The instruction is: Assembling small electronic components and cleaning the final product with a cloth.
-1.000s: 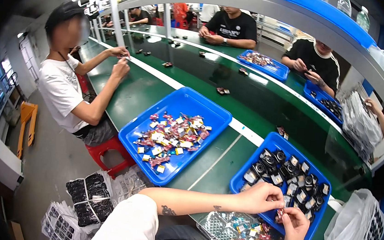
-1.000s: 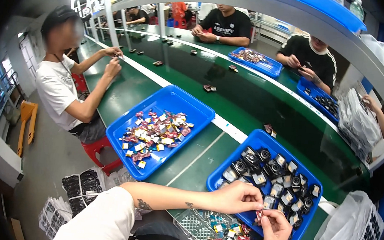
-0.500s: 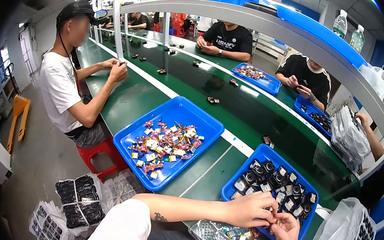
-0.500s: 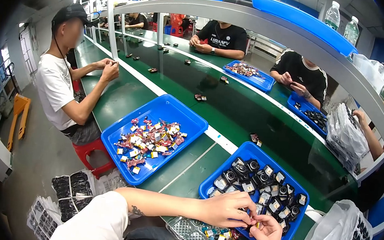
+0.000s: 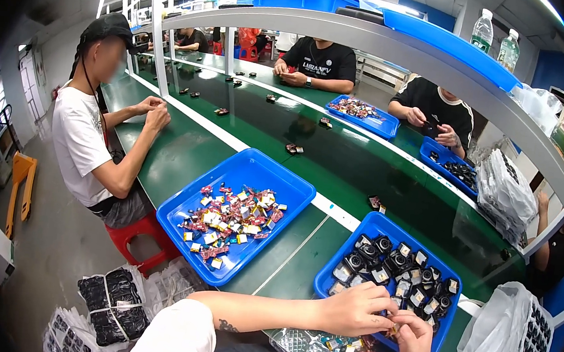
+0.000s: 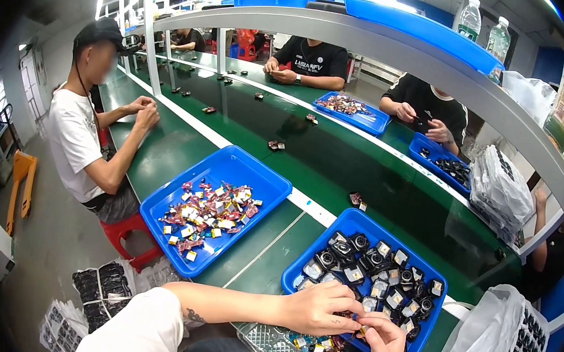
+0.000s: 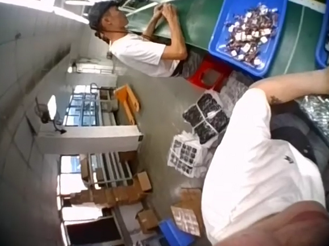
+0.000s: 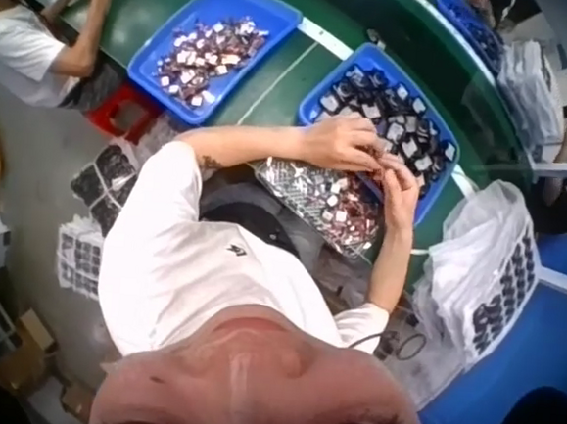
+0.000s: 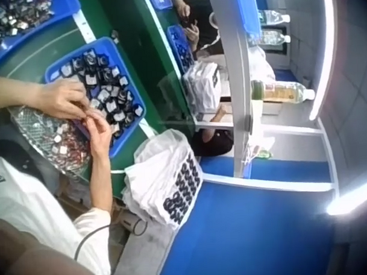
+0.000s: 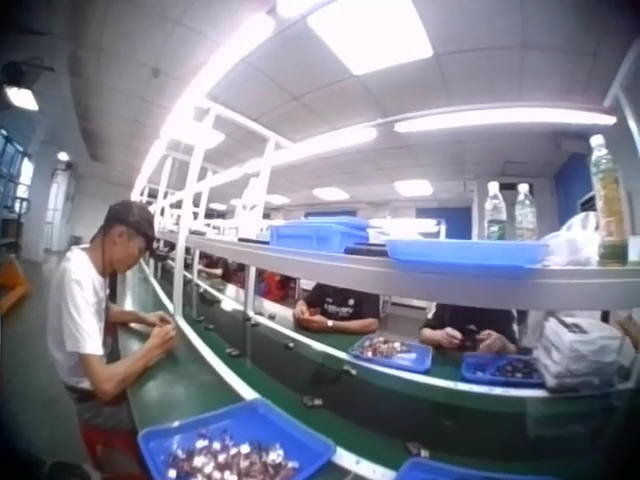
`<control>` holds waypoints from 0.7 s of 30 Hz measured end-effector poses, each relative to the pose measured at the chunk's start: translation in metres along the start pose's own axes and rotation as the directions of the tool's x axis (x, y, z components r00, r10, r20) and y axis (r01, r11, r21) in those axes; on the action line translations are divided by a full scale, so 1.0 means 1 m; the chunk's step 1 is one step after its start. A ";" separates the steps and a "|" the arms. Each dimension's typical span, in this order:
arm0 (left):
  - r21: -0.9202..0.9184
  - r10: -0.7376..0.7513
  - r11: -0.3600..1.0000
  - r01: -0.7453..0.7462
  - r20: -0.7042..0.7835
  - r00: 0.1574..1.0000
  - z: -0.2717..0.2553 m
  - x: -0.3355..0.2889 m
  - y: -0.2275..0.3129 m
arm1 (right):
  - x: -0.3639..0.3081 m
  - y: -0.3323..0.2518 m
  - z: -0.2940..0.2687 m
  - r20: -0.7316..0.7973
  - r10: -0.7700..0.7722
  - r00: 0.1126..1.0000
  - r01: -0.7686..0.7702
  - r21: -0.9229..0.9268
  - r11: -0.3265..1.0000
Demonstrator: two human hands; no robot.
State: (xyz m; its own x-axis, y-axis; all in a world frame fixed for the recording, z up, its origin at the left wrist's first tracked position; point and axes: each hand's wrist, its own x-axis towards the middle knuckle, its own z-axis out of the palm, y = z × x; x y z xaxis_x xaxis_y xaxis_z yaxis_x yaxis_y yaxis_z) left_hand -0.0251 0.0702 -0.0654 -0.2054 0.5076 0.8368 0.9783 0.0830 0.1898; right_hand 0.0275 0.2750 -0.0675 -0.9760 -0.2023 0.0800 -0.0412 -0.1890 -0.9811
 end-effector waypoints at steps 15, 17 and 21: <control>-0.481 -0.354 0.763 0.433 0.249 0.901 0.004 -0.005 0.003 | -0.005 0.002 0.012 -0.005 -0.497 0.868 0.407 -0.567 0.716; -0.476 -0.378 0.753 0.454 0.251 0.891 0.004 -0.004 0.003 | -0.007 0.001 0.012 -0.022 -0.474 0.880 0.387 -0.544 0.744; -0.493 -0.428 0.729 0.474 0.212 0.879 0.003 -0.003 0.007 | -0.007 0.000 0.014 -0.063 -0.466 0.883 0.370 -0.518 0.771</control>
State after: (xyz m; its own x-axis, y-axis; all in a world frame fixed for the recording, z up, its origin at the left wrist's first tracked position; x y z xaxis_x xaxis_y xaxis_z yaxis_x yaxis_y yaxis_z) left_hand -0.0178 0.0719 -0.0680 -0.5934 0.5921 0.5453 0.6029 -0.1220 0.7885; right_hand 0.0376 0.2636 -0.0653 -0.8558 -0.0298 0.5165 -0.5036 0.2766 -0.8184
